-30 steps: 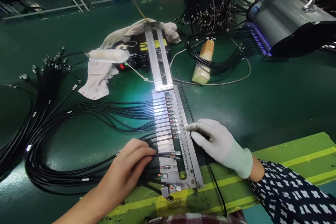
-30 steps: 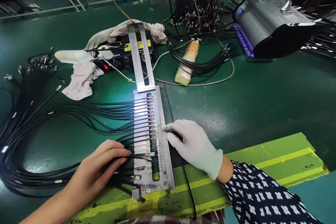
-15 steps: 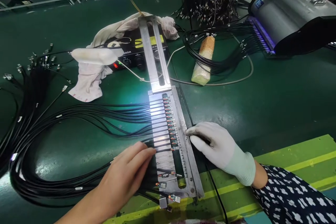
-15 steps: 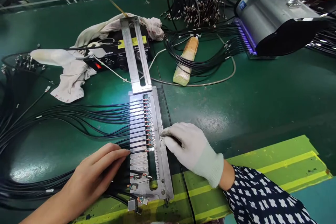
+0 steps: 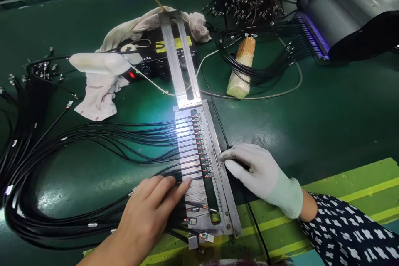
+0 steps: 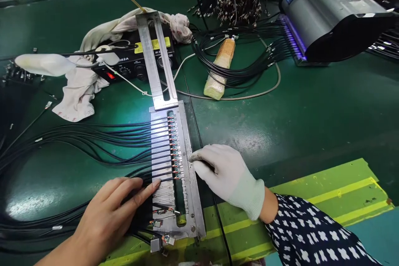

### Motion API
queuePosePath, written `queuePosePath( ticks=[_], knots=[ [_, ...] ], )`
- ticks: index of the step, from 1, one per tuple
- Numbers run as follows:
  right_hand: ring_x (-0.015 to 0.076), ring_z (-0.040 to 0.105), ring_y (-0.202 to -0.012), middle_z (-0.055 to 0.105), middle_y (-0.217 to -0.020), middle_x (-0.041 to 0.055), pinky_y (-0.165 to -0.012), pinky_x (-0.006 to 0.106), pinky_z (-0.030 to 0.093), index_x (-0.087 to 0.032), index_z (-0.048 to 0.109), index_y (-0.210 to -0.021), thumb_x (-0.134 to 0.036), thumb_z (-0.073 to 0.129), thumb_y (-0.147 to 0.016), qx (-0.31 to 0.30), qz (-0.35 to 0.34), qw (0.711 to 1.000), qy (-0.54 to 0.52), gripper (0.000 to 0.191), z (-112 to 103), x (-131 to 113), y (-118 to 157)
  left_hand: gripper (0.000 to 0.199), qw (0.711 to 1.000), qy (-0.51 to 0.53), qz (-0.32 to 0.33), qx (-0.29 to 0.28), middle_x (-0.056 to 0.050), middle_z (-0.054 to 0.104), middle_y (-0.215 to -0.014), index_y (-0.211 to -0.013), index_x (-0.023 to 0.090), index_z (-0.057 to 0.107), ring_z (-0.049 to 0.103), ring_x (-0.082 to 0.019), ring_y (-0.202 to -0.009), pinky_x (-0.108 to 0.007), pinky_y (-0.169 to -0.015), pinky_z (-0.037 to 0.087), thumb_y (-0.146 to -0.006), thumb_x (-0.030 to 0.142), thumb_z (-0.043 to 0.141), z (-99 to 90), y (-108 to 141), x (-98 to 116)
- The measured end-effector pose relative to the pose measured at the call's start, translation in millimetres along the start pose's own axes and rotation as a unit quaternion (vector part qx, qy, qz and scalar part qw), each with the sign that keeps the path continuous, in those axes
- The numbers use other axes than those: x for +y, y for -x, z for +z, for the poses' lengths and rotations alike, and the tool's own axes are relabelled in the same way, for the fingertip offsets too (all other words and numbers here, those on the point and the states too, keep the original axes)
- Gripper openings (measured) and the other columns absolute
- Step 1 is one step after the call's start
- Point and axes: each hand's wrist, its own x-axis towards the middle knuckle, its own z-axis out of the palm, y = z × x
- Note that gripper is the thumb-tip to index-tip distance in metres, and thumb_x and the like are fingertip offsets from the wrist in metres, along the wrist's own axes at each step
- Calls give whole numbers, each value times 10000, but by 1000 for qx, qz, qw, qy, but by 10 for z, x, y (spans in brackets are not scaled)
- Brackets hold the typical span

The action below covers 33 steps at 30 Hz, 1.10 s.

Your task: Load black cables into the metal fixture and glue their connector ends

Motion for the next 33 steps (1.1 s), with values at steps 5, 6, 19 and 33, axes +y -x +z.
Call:
queuePosePath(
  ticks=[5,6,19,33],
  knots=[
    [191,666,-895,727,-966,-7,-815,360,500,-250,668,-982,-224,564,-951,15,8,1000,7,111,11,-18,-7,410,1000,-14,-2,1,-79,619,-973,-1299,160,567,521,-195,-843,-305,-699,387,-939,48,403,-40,-23,82],
    [193,663,-900,723,-968,-5,-816,362,501,-251,664,-984,-222,560,-953,14,7,1000,8,113,10,-26,7,406,1000,0,-6,-4,-77,627,-980,-1301,164,559,527,-192,-843,-303,-702,392,-939,54,413,-67,-31,90],
    [188,630,-899,694,-941,-9,-820,368,470,-248,642,-990,-200,536,-969,1,-14,1000,6,118,16,-48,165,275,985,166,-56,-9,-79,611,-1055,-1162,185,559,581,-159,-963,-273,-871,457,-950,50,449,-75,119,109],
    [177,635,-901,707,-959,-24,-825,354,461,-253,660,-1008,-238,542,-973,-4,4,1000,3,124,3,-59,134,533,990,130,-22,-53,-61,567,-1080,-1347,213,521,588,-111,-948,-174,-829,483,-903,-14,333,-136,2,56]
  ],
)
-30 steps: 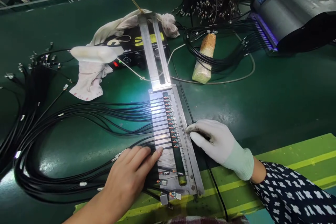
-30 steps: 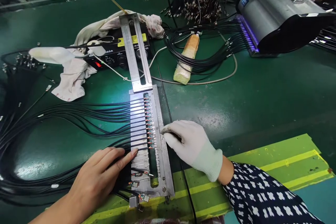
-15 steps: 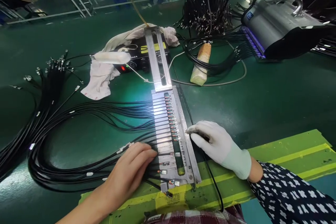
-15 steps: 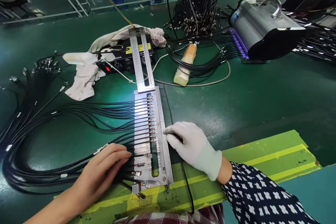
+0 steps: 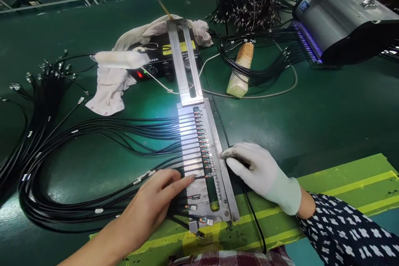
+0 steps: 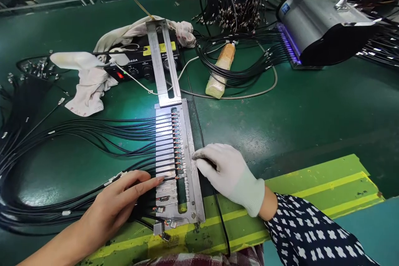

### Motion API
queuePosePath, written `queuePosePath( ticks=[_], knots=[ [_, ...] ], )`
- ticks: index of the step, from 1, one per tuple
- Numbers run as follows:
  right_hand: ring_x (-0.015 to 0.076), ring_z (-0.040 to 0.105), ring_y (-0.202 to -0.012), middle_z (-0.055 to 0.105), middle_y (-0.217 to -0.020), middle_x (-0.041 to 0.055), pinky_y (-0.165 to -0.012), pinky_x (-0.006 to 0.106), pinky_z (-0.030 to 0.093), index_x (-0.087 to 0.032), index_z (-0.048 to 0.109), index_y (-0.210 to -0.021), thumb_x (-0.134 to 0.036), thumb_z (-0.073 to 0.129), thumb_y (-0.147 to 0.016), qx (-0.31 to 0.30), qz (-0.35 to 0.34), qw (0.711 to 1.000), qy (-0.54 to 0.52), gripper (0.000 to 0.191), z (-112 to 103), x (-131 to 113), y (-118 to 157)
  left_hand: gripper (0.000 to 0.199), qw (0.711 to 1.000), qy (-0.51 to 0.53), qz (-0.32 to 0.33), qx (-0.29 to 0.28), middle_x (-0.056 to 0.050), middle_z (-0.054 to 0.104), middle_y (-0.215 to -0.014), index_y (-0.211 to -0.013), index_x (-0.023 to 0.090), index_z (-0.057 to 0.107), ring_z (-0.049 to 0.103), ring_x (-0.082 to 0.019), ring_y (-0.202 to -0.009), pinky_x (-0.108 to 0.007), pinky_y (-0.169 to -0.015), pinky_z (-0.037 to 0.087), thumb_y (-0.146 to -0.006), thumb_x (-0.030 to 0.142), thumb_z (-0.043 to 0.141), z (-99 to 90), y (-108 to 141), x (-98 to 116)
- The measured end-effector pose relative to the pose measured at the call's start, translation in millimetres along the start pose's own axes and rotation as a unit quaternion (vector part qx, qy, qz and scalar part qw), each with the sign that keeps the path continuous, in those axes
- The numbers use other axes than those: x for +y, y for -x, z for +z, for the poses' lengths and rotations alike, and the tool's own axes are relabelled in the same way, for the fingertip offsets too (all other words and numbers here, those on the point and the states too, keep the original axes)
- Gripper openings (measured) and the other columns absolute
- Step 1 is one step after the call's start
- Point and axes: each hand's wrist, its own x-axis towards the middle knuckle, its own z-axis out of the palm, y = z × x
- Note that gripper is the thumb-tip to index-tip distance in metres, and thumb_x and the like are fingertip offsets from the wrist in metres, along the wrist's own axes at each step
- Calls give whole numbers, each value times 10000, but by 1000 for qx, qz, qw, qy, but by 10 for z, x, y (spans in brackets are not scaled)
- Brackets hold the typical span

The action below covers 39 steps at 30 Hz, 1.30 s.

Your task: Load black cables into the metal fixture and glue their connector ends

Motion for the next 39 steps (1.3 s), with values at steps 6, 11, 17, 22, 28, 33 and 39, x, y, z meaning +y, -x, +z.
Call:
queuePosePath(
  ticks=[6,11,17,22,28,33,39],
  knots=[
    [171,633,-899,706,-956,-34,-822,346,454,-258,660,-1000,-254,542,-976,-2,1,1000,0,120,0,25,3,552,1000,-17,-11,-20,-62,559,-1073,-1367,202,495,572,-113,-913,-172,-792,474,-895,-24,321,-2,-50,13],
    [168,630,-874,704,-933,-41,-801,341,447,-259,660,-994,-240,547,-970,-2,3,1000,-1,117,2,23,3,502,1000,-5,-3,-21,-80,557,-1131,-1382,189,481,549,-141,-1000,-200,-858,460,-934,10,342,28,-36,-15],
    [164,632,-865,706,-923,-44,-799,337,443,-254,660,-983,-249,548,-972,0,-4,1000,1,113,5,31,-11,449,996,-86,4,24,-117,550,-1171,-1369,182,523,528,-225,-1053,-344,-924,428,-958,55,394,116,54,-3],
    [156,637,-848,707,-902,-48,-784,325,449,-253,664,-964,-248,545,-970,5,-4,1000,-1,119,9,36,-13,497,996,-88,20,20,-111,537,-1104,-1395,163,511,512,-208,-999,-333,-871,396,-937,13,393,146,95,4],
    [165,649,-878,719,-928,-42,-799,326,466,-250,675,-946,-218,569,-946,12,2,1000,2,111,12,21,-31,436,991,-110,64,45,-146,571,-1204,-1330,118,550,490,-253,-1099,-381,-900,367,-922,33,422,107,-20,3],
    [184,657,-908,728,-958,-15,-828,341,488,-231,680,-961,-209,552,-948,26,-8,1000,-4,130,10,-13,-24,428,980,-154,123,-2,-150,581,-1377,-1371,40,474,442,-266,-1247,-406,-989,296,-949,46,399,134,-147,91],
    [197,658,-866,726,-932,5,-786,348,506,-226,683,-969,-220,540,-944,29,2,999,14,145,24,-17,-35,424,975,-190,113,14,-143,593,-1364,-1342,45,496,441,-297,-1234,-429,-987,297,-927,38,411,191,-187,138]
  ],
)
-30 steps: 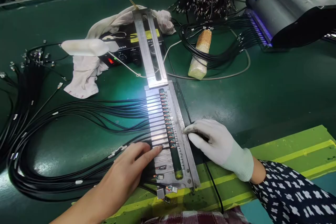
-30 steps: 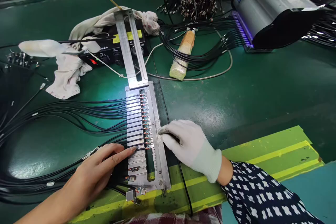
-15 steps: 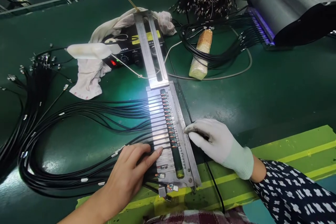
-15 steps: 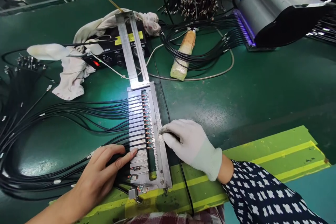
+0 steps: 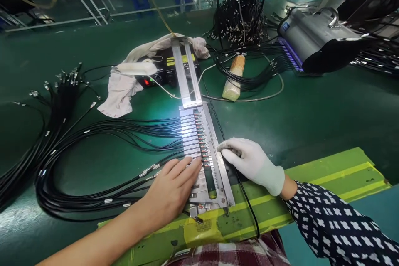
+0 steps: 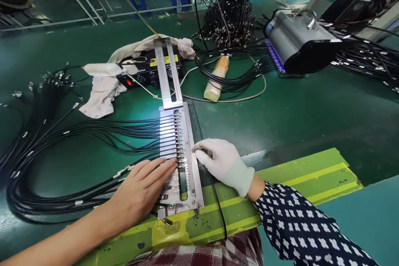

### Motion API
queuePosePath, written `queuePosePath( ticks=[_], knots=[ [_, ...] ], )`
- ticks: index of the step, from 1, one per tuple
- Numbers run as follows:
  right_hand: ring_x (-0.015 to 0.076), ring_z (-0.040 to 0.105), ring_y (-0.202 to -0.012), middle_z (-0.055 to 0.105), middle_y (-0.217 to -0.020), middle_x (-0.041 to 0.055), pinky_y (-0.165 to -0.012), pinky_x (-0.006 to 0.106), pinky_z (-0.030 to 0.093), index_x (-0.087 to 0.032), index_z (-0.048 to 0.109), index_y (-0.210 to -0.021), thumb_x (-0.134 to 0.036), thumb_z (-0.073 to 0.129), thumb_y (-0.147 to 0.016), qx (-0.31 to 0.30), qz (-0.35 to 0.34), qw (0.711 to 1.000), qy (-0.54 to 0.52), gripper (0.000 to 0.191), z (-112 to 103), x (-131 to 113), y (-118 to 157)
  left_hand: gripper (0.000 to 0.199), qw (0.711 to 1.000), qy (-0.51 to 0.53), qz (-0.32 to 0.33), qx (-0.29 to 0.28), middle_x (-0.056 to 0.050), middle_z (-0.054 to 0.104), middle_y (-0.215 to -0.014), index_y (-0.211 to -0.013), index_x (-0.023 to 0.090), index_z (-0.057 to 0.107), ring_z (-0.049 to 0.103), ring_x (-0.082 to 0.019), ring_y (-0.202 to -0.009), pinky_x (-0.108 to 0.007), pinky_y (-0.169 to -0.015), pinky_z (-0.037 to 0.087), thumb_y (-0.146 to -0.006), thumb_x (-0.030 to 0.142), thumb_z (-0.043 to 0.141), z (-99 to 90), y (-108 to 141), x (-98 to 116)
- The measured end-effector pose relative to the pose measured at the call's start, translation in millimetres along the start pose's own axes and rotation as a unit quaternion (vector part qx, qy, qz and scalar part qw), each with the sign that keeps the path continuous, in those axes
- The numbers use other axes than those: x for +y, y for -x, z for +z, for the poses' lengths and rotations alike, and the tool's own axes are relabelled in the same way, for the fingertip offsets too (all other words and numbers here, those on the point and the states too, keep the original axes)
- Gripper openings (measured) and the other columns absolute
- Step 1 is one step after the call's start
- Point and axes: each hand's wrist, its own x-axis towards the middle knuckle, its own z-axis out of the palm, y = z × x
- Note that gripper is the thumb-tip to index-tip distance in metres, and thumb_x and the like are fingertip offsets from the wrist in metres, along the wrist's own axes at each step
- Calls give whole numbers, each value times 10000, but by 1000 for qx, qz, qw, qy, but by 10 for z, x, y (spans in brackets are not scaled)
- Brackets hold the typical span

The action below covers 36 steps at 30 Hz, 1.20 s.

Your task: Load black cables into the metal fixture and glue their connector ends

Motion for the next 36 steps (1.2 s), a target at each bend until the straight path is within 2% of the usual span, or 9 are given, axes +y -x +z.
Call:
queuePosePath(
  ticks=[4,7,10,13,20,24,28,32,36],
  knots=[
    [206,649,-908,717,-971,17,-835,370,501,-226,674,-1004,-218,533,-950,-5,-11,1000,3,152,-6,11,65,395,994,95,-56,3,-105,593,-1309,-1319,140,497,453,-241,-1197,-384,-991,345,-949,48,395,-117,76,-50],
    [208,641,-929,709,-979,21,-856,378,496,-226,666,-1009,-212,524,-955,-6,-17,1000,-3,153,-21,10,140,242,980,160,-118,-5,-68,626,-1097,-1181,181,546,503,-200,-1020,-351,-903,400,-967,114,455,-221,253,-59],
    [208,643,-917,710,-983,20,-837,379,503,-227,662,-1013,-202,526,-951,-5,-10,1000,-2,151,-31,3,171,102,971,170,-168,-28,-36,600,-927,-1024,200,579,496,-184,-860,-327,-781,417,-969,180,496,-255,421,-26],
    [206,647,-906,712,-985,16,-821,374,510,-232,663,-1011,-199,526,-953,-10,-3,1000,-1,153,-34,-1,160,106,963,175,-203,-34,-34,579,-881,-952,204,587,491,-182,-812,-311,-722,419,-974,189,484,-241,495,15],
    [207,646,-913,709,-983,9,-814,369,514,-247,658,-1008,-228,514,-967,-22,-7,1000,-10,151,-54,21,149,180,963,192,-191,-11,-55,621,-1011,-1104,203,587,548,-182,-943,-296,-827,454,-959,135,504,-323,697,33],
    [207,644,-931,708,-1004,8,-815,368,519,-252,660,-1013,-258,511,-972,-31,6,999,-19,155,-63,34,151,144,968,135,-209,-25,-59,624,-994,-1066,210,614,553,-195,-911,-319,-806,451,-962,187,518,-364,829,28],
    [216,645,-935,709,-1007,23,-817,379,521,-246,663,-1014,-257,507,-972,-31,3,999,-17,162,-60,40,144,163,967,151,-204,-27,-60,598,-969,-1034,208,622,548,-185,-892,-297,-775,452,-970,152,484,-394,889,23],
    [221,649,-928,712,-1003,30,-813,382,524,-243,662,-1008,-243,505,-970,-29,-4,999,-14,161,-56,41,137,138,960,165,-224,35,-59,569,-1003,-1053,203,602,567,-165,-918,-262,-785,465,-965,164,502,-413,867,4],
    [219,650,-924,714,-995,21,-817,384,521,-246,664,-1003,-239,515,-964,-21,-1,1000,-11,155,-45,37,134,142,969,54,-227,85,-61,581,-993,-1062,188,587,555,-191,-913,-318,-783,437,-924,156,581,-297,741,-5]
  ],
)
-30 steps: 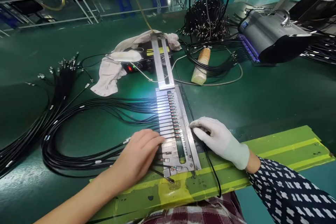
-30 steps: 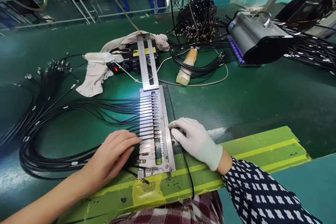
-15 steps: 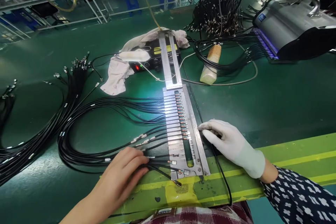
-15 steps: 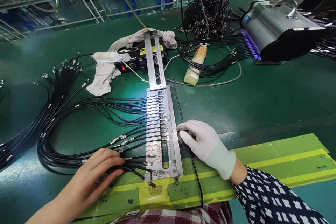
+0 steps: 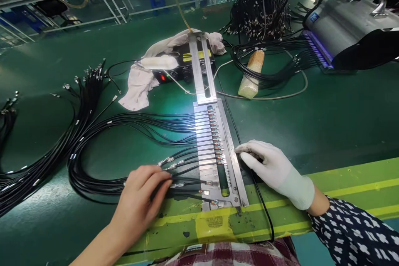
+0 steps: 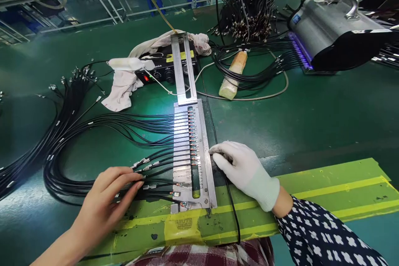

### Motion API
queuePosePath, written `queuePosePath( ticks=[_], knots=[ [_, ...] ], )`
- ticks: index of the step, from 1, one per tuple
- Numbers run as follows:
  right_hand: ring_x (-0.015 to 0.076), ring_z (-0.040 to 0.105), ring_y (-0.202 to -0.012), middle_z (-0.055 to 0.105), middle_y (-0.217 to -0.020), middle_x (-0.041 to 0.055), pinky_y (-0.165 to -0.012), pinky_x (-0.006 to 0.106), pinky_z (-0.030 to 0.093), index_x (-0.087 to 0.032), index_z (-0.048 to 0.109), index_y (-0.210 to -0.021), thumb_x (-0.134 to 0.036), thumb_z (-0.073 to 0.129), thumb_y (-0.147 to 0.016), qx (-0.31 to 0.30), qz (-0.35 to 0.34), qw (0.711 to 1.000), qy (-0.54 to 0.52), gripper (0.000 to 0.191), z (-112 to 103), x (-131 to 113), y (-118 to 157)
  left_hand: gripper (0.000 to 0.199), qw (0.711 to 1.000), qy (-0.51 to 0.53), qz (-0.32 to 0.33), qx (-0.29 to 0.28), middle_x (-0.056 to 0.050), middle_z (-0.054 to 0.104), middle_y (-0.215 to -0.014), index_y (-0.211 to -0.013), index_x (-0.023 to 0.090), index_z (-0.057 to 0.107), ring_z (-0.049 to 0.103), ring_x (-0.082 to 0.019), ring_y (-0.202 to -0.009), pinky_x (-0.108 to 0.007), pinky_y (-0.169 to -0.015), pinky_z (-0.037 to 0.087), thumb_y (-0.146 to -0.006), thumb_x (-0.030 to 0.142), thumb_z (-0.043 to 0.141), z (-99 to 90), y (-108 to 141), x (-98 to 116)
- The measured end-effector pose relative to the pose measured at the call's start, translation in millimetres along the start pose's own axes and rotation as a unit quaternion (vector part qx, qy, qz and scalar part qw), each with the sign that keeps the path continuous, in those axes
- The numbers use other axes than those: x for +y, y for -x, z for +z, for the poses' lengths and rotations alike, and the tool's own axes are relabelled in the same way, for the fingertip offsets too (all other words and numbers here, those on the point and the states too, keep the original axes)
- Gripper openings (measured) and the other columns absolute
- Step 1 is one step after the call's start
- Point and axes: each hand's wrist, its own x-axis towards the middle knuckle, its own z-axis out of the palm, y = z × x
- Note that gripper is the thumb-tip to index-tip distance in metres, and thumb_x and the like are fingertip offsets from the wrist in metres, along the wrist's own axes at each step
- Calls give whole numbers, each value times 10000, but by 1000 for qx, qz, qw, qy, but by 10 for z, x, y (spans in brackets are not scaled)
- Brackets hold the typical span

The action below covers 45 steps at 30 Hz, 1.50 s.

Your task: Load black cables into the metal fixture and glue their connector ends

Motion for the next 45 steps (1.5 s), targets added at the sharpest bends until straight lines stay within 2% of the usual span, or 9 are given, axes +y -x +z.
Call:
queuePosePath(
  ticks=[4,9,13,16,26,35,38,41,45],
  knots=[
    [217,652,-897,716,-968,27,-803,381,520,-237,668,-988,-233,503,-966,4,-6,1000,8,167,4,-13,-5,246,999,-31,41,13,-81,595,-1025,-1146,169,573,557,-205,-940,-338,-805,443,-908,109,593,191,-82,61],
    [213,648,-901,715,-972,21,-808,380,511,-235,670,-995,-224,511,-964,4,-6,1000,5,163,-5,-20,-1,196,994,-8,105,-7,-85,587,-1001,-1059,139,598,538,-199,-948,-341,-855,435,-895,35,571,257,-195,106],
    [205,648,-908,717,-977,10,-822,376,506,-238,668,-990,-211,526,-958,8,-5,1000,0,148,-6,-24,6,210,994,32,102,-25,-89,579,-1005,-1040,129,581,520,-194,-970,-351,-884,437,-883,-10,566,205,-238,119],
    [202,651,-916,717,-980,7,-825,368,510,-241,666,-989,-207,530,-955,6,-3,1000,-4,144,-8,-33,-1,253,994,53,92,6,-94,575,-1000,-1075,107,565,531,-172,-933,-320,-847,455,-867,-36,580,207,-233,159],
    [199,643,-898,712,-950,7,-810,363,493,-243,670,-989,-208,528,-961,-2,2,1000,-1,148,-12,-25,1,285,992,27,120,8,-97,570,-988,-1122,106,598,529,-168,-845,-295,-741,438,-882,-28,526,416,-371,223],
    [197,624,-892,701,-947,8,-808,369,465,-236,663,-1002,-205,530,-961,-7,5,1000,-10,143,-11,-24,-11,299,988,50,139,-36,-97,563,-1008,-1175,117,584,502,-168,-865,-300,-732,401,-923,0,475,398,-428,195],
    [194,599,-910,673,-953,22,-815,363,460,-224,655,-1047,-177,508,-960,0,-22,1000,-18,177,-21,-20,10,366,988,50,142,-39,-105,562,-1043,-1243,143,582,508,-191,-920,-350,-796,386,-935,4,441,373,-385,183],
    [197,564,-930,618,-978,48,-803,358,449,-216,656,-1080,-145,454,-962,-5,-72,997,-22,245,-33,1,38,459,993,11,107,-40,-95,544,-1049,-1306,221,581,485,-215,-966,-387,-859,359,-937,7,410,362,-291,180],
    [247,509,-932,554,-1049,84,-760,398,412,-251,640,-1170,-124,420,-920,-59,-192,979,34,357,-19,40,59,529,992,-9,92,-82,-75,555,-984,-1407,219,498,460,-198,-866,-339,-758,320,-933,15,383,367,-199,221]
  ],
)
